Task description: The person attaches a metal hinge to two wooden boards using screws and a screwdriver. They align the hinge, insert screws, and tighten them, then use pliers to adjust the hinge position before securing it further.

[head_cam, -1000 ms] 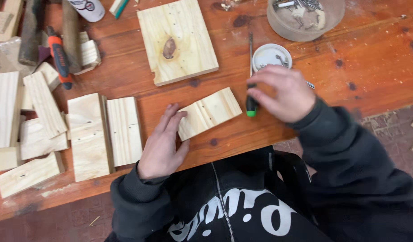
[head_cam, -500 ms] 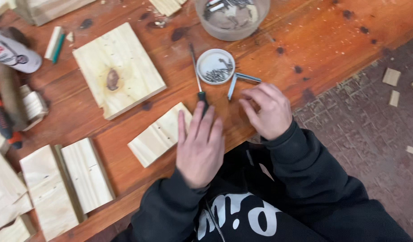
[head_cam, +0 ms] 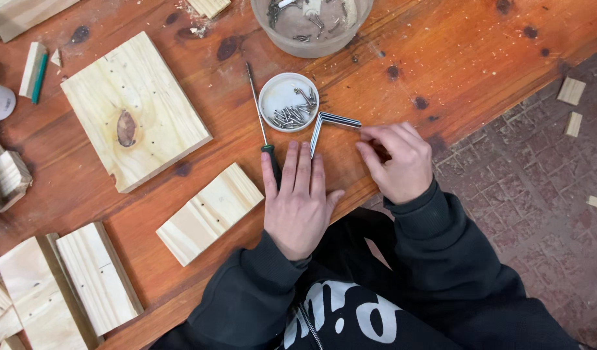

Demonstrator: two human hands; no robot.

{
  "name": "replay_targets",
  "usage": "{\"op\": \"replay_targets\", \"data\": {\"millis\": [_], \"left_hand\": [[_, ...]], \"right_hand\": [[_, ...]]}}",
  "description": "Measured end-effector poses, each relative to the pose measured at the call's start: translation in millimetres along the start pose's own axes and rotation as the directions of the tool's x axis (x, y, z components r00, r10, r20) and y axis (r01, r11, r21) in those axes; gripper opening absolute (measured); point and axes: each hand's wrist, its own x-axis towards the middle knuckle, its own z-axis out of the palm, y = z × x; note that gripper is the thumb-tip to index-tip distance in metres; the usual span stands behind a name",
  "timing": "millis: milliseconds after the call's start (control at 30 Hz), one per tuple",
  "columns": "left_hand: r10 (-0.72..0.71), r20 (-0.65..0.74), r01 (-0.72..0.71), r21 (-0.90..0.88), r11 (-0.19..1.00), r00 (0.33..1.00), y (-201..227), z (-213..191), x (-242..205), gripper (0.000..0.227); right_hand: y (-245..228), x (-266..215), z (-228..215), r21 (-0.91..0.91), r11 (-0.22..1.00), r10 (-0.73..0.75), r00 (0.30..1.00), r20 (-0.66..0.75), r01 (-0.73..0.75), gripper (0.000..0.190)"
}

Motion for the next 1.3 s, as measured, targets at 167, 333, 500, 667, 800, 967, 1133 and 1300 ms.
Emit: {"op": "replay_targets", "data": {"millis": [167,333,500,667,800,967,1133,1300], "left_hand": [[-0.005,0.015,0.006,-0.036,0.999,1.000,-1.1,1.4,-3.4,0.069],[-0.007,-0.006,0.006,-0.056,0.998,1.000,-1.9,6.5,-6.2,0.068],[0.007,-0.034,-0.009,-0.050,0.999,0.999,-3.1,2.7,-7.2,0.062],[-0.016,-0.245,-0.008,-0.097,0.995,0.969,-14.5,-16.9,-10.0,0.050],[-0.074,-0.262,0.056,-0.073,0.996,0.962,-39.3,-29.3,-26.6,0.053],[-0.139,-0.318,0.122,-0.073,0.990,0.938,-84.6,-75.0,-52.1,0.021],[-0.305,-0.171,0.305,-0.028,0.952,0.937,-135.0,-113.7,-77.6,0.010],[-0.379,-0.055,0.376,-0.066,0.924,0.924,-162.3,-118.2,-81.5,0.013]], "right_hand": [[2.7,1.6,3.5,-0.035,0.999,-0.002,1.000,-0.029,0.001,0.018],[1.9,-1.7,6.0,-0.010,1.000,0.010,1.000,-0.008,-0.010,0.017],[-7.5,-5.7,1.6,-0.019,1.000,-0.010,0.999,0.047,0.011,0.017],[-27.1,-2.4,-16.9,0.094,0.995,0.008,0.992,0.122,-0.020,0.014],[-58.3,8.9,-16.9,0.195,0.981,-0.011,0.987,0.160,-0.021,0.012],[-111.8,27.2,14.8,0.432,0.901,-0.164,0.956,0.244,0.044,0.013],[-143.1,52.2,58.6,0.506,0.855,-0.369,0.816,0.445,0.111,0.007],[-169.3,76.0,98.6,0.564,0.815,-0.455,0.746,0.486,0.130,0.012]]}}
